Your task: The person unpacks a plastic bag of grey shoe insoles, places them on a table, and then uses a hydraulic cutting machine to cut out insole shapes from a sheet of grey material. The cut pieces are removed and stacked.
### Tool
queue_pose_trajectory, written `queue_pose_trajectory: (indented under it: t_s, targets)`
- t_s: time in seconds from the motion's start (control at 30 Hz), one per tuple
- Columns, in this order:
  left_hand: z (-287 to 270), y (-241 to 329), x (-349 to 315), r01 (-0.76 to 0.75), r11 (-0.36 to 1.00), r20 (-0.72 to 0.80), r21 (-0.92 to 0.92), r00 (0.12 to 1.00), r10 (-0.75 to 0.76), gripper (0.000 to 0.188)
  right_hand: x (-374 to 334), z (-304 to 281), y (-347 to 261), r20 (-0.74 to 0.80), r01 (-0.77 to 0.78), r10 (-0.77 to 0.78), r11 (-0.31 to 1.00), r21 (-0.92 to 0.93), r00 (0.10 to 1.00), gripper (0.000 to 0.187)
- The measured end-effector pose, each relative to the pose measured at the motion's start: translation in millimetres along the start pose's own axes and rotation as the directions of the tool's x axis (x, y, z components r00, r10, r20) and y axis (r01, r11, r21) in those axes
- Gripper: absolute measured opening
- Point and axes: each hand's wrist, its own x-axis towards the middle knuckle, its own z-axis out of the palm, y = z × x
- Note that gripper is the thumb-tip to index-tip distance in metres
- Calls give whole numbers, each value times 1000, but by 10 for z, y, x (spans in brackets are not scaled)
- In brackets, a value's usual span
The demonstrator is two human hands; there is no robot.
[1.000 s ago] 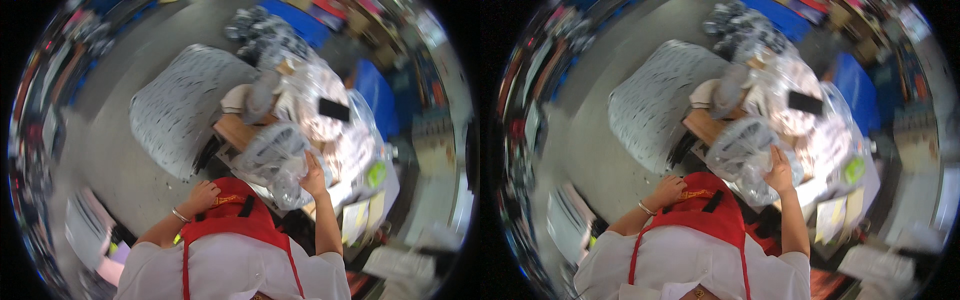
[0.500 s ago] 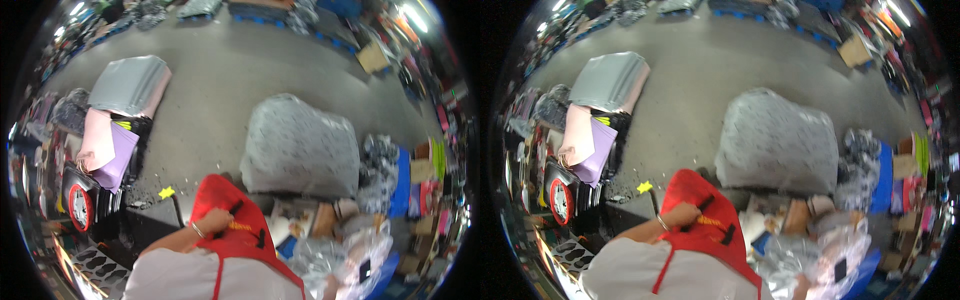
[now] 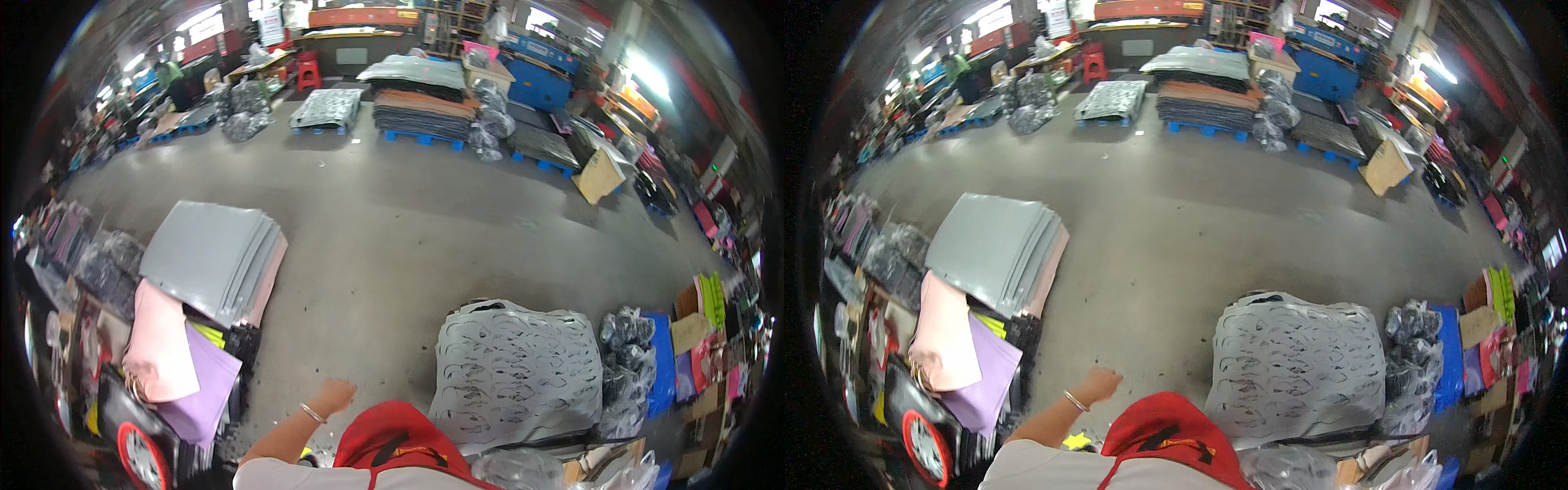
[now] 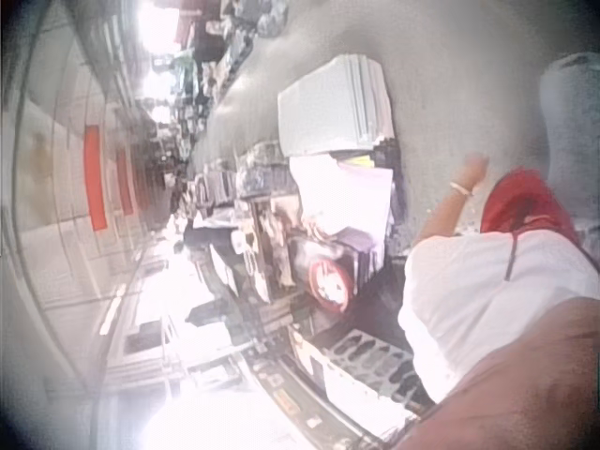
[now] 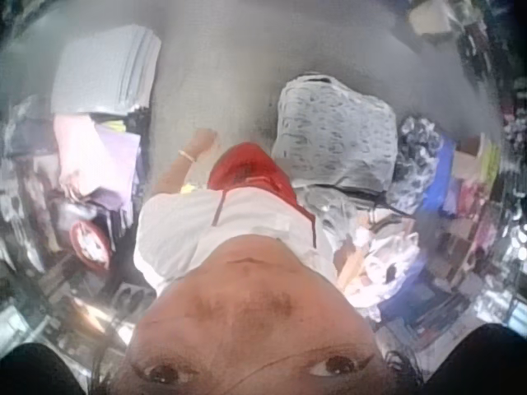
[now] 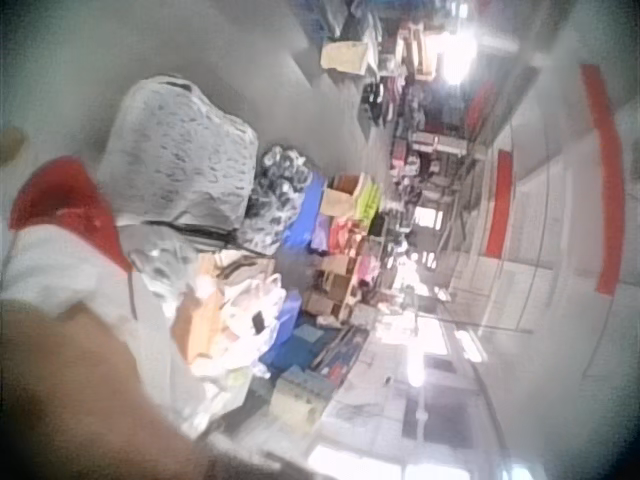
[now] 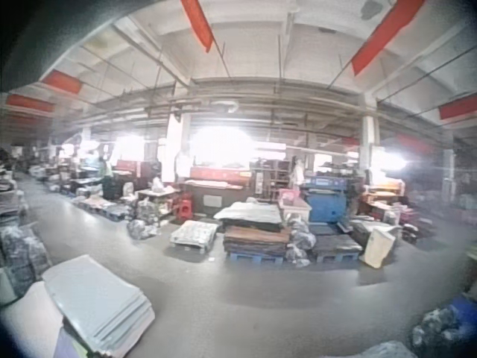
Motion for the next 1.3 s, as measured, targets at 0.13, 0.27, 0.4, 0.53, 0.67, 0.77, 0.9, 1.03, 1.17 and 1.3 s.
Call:
queue_pose_trajectory:
  t_s: [0.13, 0.27, 0.4, 0.53, 0.67, 0.77, 0.9, 1.03, 1.17, 1.3]
  targets:
    - [-657, -478, 640, -39, 999, -232, -19, 972, 33, 16, -244, 368, -214, -6, -129, 134, 963, 238, 991, 47]
    - [-1209, -615, 1334, -199, 980, -251, -1, 949, 193, 16, -284, 1079, -668, 86, 8, -20, 990, 143, 996, 49]
    - [-1535, -1090, 2158, -341, 936, -271, -89, 912, 307, 15, 41, 1897, -1353, -71, 268, -269, 963, -28, 961, 46]
    - [-1478, -2079, 2827, -68, 952, -159, -299, 987, 20, 20, 630, 2431, -1975, 235, 439, -379, 841, -316, 895, 52]
    - [-1131, -2909, 2933, 480, 727, 91, -491, 858, -505, 15, 733, 2753, -2513, 337, 447, -327, 805, -390, 883, 60]
    - [-878, -3152, 3065, 745, 9, 588, -667, 533, -608, 18, 729, 2644, -3143, 338, 389, -268, 843, -372, 902, 58]
    - [-765, -3321, 3890, 782, -13, 648, -624, 508, -568, 12, 782, 2472, -4101, 264, 328, -279, 930, -163, 923, 55]
    - [-994, -3411, 5246, 684, 37, 623, -729, 684, -379, 9, 975, 2718, -4777, 426, 308, -95, 829, -466, 900, 60]
    - [-1972, -3234, 7051, 434, -179, 470, -883, 826, -312, 7, 1074, 2950, -4979, -83, -258, 251, 962, -92, 965, 64]
    - [-3120, -2525, 8717, 321, 510, 122, -798, 915, -385, 19, 1243, 2992, -4914, -129, -387, 389, 921, 40, 912, 67]
